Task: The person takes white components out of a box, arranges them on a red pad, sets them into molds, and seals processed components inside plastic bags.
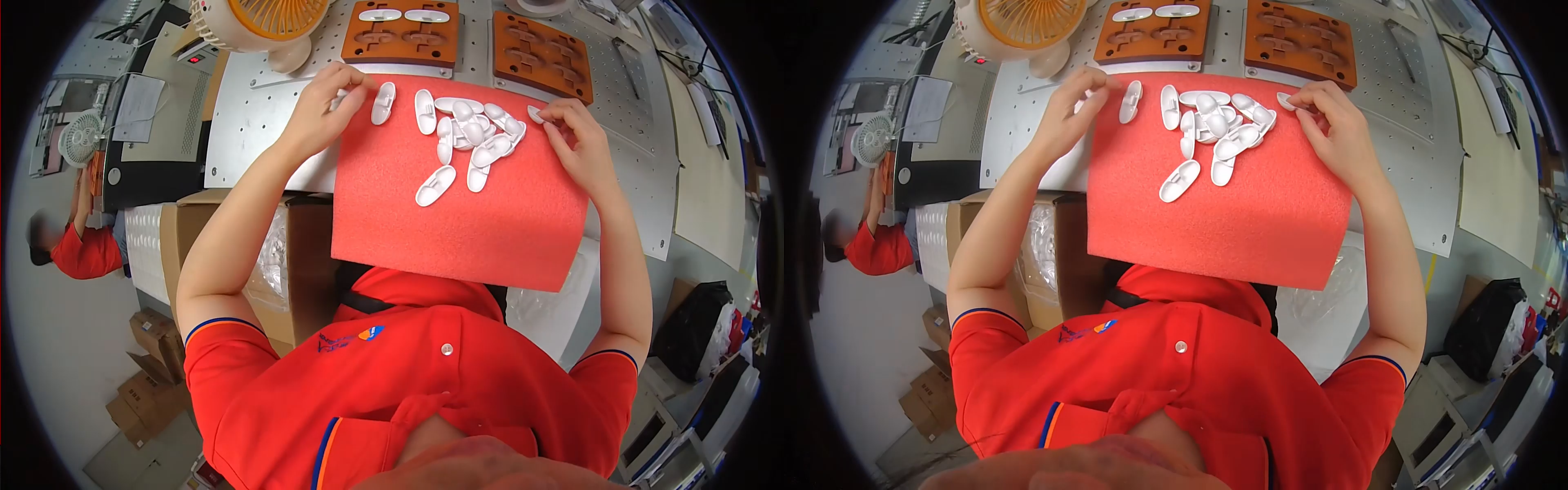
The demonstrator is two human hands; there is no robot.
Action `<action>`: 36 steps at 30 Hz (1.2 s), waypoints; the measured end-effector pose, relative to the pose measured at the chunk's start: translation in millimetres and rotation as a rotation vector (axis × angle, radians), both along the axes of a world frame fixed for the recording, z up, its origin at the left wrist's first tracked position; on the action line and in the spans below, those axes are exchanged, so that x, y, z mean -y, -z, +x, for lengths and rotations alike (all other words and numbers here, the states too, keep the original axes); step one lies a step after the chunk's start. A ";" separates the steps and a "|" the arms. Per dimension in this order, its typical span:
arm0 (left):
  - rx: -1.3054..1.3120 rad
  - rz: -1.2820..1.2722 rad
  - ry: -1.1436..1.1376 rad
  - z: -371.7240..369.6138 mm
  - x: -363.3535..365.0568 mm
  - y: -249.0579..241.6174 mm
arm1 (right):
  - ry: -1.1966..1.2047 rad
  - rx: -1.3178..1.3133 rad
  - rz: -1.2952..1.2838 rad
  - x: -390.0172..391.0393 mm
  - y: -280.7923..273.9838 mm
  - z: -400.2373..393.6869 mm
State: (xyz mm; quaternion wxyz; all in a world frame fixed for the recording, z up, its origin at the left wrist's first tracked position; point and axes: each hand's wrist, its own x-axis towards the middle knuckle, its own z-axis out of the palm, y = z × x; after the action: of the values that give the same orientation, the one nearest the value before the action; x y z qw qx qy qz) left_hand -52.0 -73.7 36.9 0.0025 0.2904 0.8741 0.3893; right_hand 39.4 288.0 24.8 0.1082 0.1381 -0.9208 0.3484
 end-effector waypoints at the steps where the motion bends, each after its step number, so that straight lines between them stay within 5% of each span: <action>1: 0.007 0.000 -0.003 4.2 -6.6 3.4 | -0.003 0.007 0.000 1.4 1.0 0.1; 4: -0.021 -0.322 -0.031 7.4 -25.1 6.2 | 0.022 0.075 -0.010 6.3 0.4 -6.6; 11: 0.317 -0.002 0.146 -35.1 -76.9 -9.4 | 0.054 0.024 0.085 -10.3 -22.5 -25.0; 14: -0.141 0.008 0.031 -54.4 -164.6 1.9 | 0.227 -0.138 0.069 -24.5 -12.7 -72.8; 16: -0.570 0.046 0.112 -80.8 -207.1 24.7 | 0.274 -0.375 0.427 -46.0 15.1 -107.1; 19: -0.720 -0.366 0.060 -71.2 -231.4 26.6 | 0.358 -0.357 0.579 -37.7 17.4 -96.0; 22: -0.777 -0.462 0.095 -66.0 -229.3 37.7 | 0.357 -0.443 0.641 -40.1 22.3 -84.1; 27: -0.729 -0.197 0.171 -67.7 -206.6 42.4 | 0.306 -0.521 0.701 -24.4 1.2 -69.3; 30: -0.367 0.072 0.375 -40.3 -159.0 1.7 | 0.306 -0.453 0.308 -3.1 -10.2 -44.6; 32: -0.455 -0.028 0.201 -24.7 -127.2 -7.8 | 0.094 -0.245 0.094 1.9 -10.5 -27.8; 35: -0.179 0.020 0.043 -13.8 -87.2 -14.8 | 0.028 0.066 0.138 23.4 -21.4 -0.4; 36: -0.025 -0.138 -0.030 -8.1 -78.8 -20.9 | 0.101 0.184 0.208 30.7 -21.7 1.3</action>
State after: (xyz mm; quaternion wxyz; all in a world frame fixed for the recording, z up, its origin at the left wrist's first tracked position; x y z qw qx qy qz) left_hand -60.1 5.1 57.8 0.0056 0.2813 0.9031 0.3245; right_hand 40.7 257.4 46.4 0.0258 0.0695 -0.9638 0.2562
